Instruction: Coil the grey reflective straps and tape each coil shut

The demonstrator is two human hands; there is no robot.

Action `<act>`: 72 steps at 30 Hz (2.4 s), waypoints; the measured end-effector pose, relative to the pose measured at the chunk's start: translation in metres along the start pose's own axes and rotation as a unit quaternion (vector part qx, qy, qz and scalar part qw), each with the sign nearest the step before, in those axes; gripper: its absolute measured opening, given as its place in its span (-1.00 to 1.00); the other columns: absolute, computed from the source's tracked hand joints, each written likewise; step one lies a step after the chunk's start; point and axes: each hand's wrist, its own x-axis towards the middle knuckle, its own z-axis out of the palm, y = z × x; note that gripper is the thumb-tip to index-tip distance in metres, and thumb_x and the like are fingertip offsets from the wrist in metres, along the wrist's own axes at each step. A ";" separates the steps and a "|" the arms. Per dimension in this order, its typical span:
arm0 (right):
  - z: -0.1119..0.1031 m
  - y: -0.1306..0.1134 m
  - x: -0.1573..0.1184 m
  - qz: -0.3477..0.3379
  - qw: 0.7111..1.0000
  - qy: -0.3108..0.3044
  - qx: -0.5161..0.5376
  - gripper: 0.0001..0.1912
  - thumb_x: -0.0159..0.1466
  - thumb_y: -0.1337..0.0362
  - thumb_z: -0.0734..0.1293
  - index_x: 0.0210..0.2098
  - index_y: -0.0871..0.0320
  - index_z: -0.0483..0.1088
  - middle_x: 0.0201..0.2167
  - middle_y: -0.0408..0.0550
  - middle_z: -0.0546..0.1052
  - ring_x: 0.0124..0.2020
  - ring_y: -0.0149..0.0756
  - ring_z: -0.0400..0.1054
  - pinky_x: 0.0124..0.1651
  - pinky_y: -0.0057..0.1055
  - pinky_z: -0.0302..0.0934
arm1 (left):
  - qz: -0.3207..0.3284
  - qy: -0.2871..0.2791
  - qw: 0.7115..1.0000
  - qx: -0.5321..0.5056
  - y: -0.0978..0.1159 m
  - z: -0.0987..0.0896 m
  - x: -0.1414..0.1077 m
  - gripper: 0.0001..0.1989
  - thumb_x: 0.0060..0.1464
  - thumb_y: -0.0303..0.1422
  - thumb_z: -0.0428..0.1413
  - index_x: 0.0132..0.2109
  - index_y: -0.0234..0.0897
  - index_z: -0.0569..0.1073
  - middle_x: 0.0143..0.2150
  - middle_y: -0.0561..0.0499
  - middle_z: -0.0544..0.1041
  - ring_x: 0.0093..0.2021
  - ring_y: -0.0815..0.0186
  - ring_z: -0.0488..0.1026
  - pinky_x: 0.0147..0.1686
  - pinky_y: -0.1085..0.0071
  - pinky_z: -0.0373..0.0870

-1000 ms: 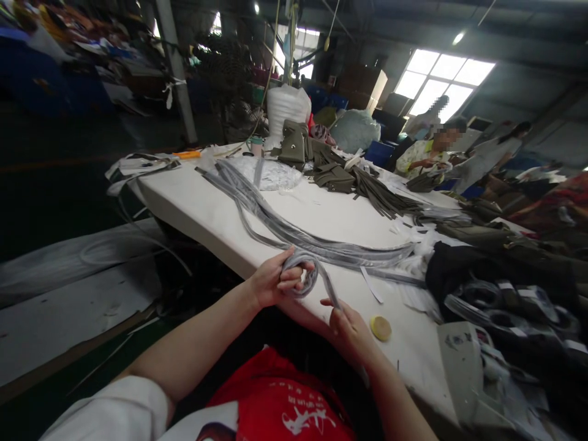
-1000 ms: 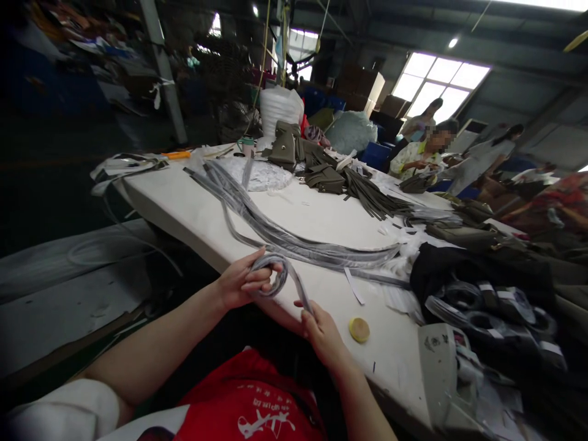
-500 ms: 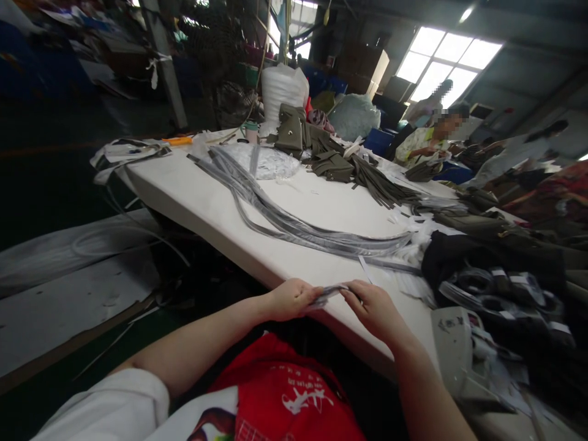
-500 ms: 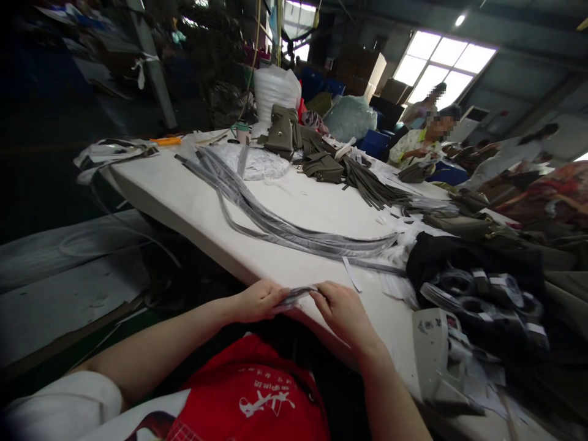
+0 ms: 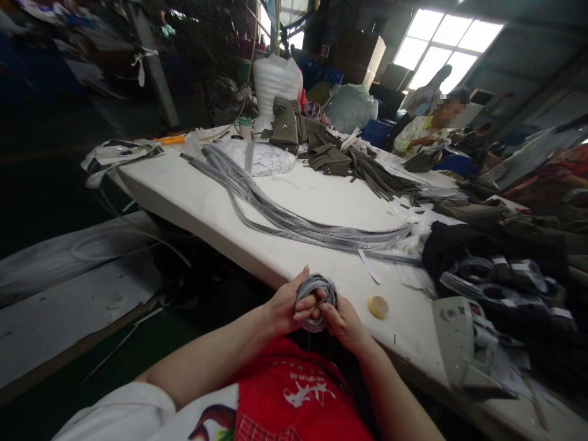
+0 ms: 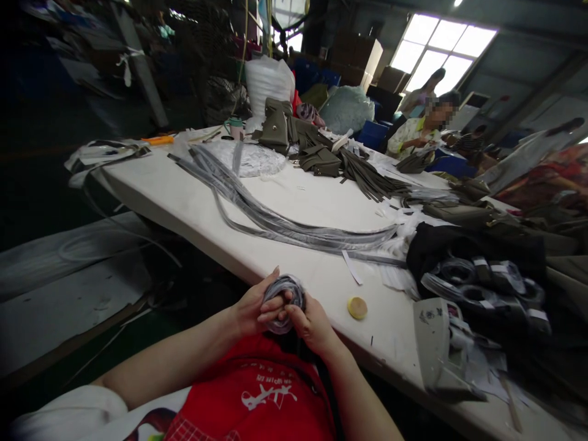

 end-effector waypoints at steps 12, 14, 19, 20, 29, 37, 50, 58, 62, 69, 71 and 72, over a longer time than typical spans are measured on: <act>-0.043 0.006 -0.010 0.094 0.964 -0.183 -0.166 -0.63 0.26 -0.02 0.30 -0.26 0.16 0.52 -0.47 -0.15 0.55 -0.43 -0.33 0.41 -0.32 -0.48 0.25 | 0.111 0.069 0.798 0.588 -0.041 -0.003 -0.034 -0.64 0.26 -0.19 -0.08 -0.24 -0.29 0.54 -0.31 -0.04 0.51 -0.27 0.25 0.42 -0.22 0.38 0.32; -0.074 0.014 0.007 0.129 0.959 -0.026 -0.249 -0.60 0.34 0.03 0.19 -0.26 0.19 0.52 -0.36 -0.06 0.58 -0.33 -0.30 0.44 -0.22 -0.45 0.26 | 0.089 0.087 0.826 0.550 -0.044 -0.006 -0.039 -0.68 0.22 -0.20 -0.05 -0.29 -0.29 0.50 -0.35 -0.01 0.50 -0.30 0.26 0.41 -0.24 0.40 0.33; -0.139 0.045 0.052 0.231 0.862 0.220 -0.395 -0.66 0.31 0.21 0.22 -0.10 0.33 0.47 -0.08 0.32 0.50 -0.06 -0.06 0.40 -0.04 -0.25 0.19 | 0.044 0.095 0.875 0.474 -0.042 -0.012 -0.043 -0.69 0.14 -0.11 0.01 -0.39 -0.27 0.34 -0.42 0.05 0.42 -0.42 0.33 0.35 -0.39 0.45 0.30; -0.143 0.053 0.057 0.245 0.850 0.229 -0.406 -0.68 0.27 0.22 0.26 -0.13 0.34 0.48 -0.10 0.34 0.50 -0.07 -0.04 0.41 -0.07 -0.26 0.20 | 0.040 0.096 0.877 0.469 -0.041 -0.012 -0.043 -0.68 0.14 -0.10 0.01 -0.38 -0.27 0.33 -0.43 0.06 0.42 -0.44 0.35 0.34 -0.42 0.46 0.29; -0.133 0.052 0.047 0.219 0.857 0.209 -0.417 -0.84 0.28 0.33 0.20 -0.27 0.22 0.42 -0.34 0.09 0.57 -0.37 -0.26 0.45 -0.31 -0.39 0.17 | -0.013 0.095 0.915 0.393 -0.044 -0.022 -0.045 -0.43 0.06 0.17 0.01 -0.21 -0.31 0.41 -0.44 0.06 0.44 -0.64 0.44 0.27 -0.66 0.53 0.21; -0.051 -0.043 -0.039 0.048 0.952 0.047 -0.298 -0.74 0.25 0.04 0.29 -0.41 0.09 0.38 -0.52 -0.14 0.49 -0.49 -0.32 0.34 -0.42 -0.42 0.11 | -0.039 0.127 0.924 0.357 -0.045 -0.023 -0.035 -0.44 0.05 0.08 0.10 -0.16 -0.38 0.56 -0.41 -0.03 0.56 -0.60 0.42 0.34 -0.58 0.51 0.28; 0.016 -0.043 -0.037 0.049 0.905 -0.090 -0.413 -0.84 0.20 0.16 0.37 -0.44 0.09 0.40 -0.52 -0.09 0.53 -0.50 -0.30 0.35 -0.46 -0.39 -0.09 | -0.002 0.098 0.916 0.389 -0.046 -0.021 -0.036 -0.51 0.10 0.00 0.06 -0.28 -0.40 0.56 -0.40 -0.06 0.56 -0.44 0.29 0.45 -0.45 0.44 0.37; -0.015 -0.027 -0.035 0.078 0.992 -0.029 -0.091 -0.86 0.21 0.19 0.35 -0.39 0.14 0.45 -0.50 -0.17 0.49 -0.48 -0.38 0.30 -0.42 -0.48 0.16 | 0.037 0.062 0.880 0.469 -0.036 -0.008 -0.042 -0.67 0.17 -0.26 0.00 -0.23 -0.37 0.60 -0.29 -0.06 0.61 -0.29 0.26 0.50 -0.31 0.45 0.39; 0.001 -0.002 -0.032 0.074 0.997 0.024 0.013 -0.80 0.16 0.14 0.39 -0.36 0.17 0.43 -0.46 -0.16 0.50 -0.46 -0.39 0.32 -0.38 -0.47 0.21 | 0.068 0.022 0.857 0.510 -0.038 0.000 -0.043 -0.68 0.16 -0.19 0.08 -0.36 -0.35 0.56 -0.41 -0.01 0.56 -0.38 0.31 0.46 -0.35 0.49 0.35; 0.020 0.029 -0.043 0.219 0.966 -0.061 0.122 -0.48 0.28 -0.11 0.19 -0.52 0.21 0.35 -0.60 -0.13 0.43 -0.57 -0.39 0.28 -0.47 -0.46 0.16 | 0.115 0.075 0.840 0.524 -0.043 0.001 -0.049 -0.77 0.11 -0.25 0.13 -0.41 -0.33 0.51 -0.41 0.00 0.49 -0.36 0.32 0.41 -0.32 0.46 0.32; 0.028 0.030 -0.046 0.194 0.964 -0.042 0.178 -0.60 0.19 -0.03 0.34 -0.46 0.21 0.37 -0.54 -0.15 0.45 -0.51 -0.39 0.28 -0.41 -0.47 0.16 | 0.128 0.071 0.840 0.523 -0.042 0.001 -0.051 -0.76 0.12 -0.26 0.12 -0.43 -0.32 0.49 -0.37 -0.01 0.46 -0.33 0.32 0.41 -0.27 0.45 0.33; 0.031 0.028 -0.047 0.183 0.964 -0.018 0.193 -0.65 0.15 0.01 0.38 -0.43 0.21 0.38 -0.52 -0.17 0.45 -0.49 -0.40 0.27 -0.40 -0.48 0.16 | 0.134 0.074 0.837 0.524 -0.042 0.001 -0.052 -0.75 0.12 -0.27 0.11 -0.45 -0.31 0.48 -0.35 -0.01 0.45 -0.30 0.31 0.41 -0.24 0.45 0.33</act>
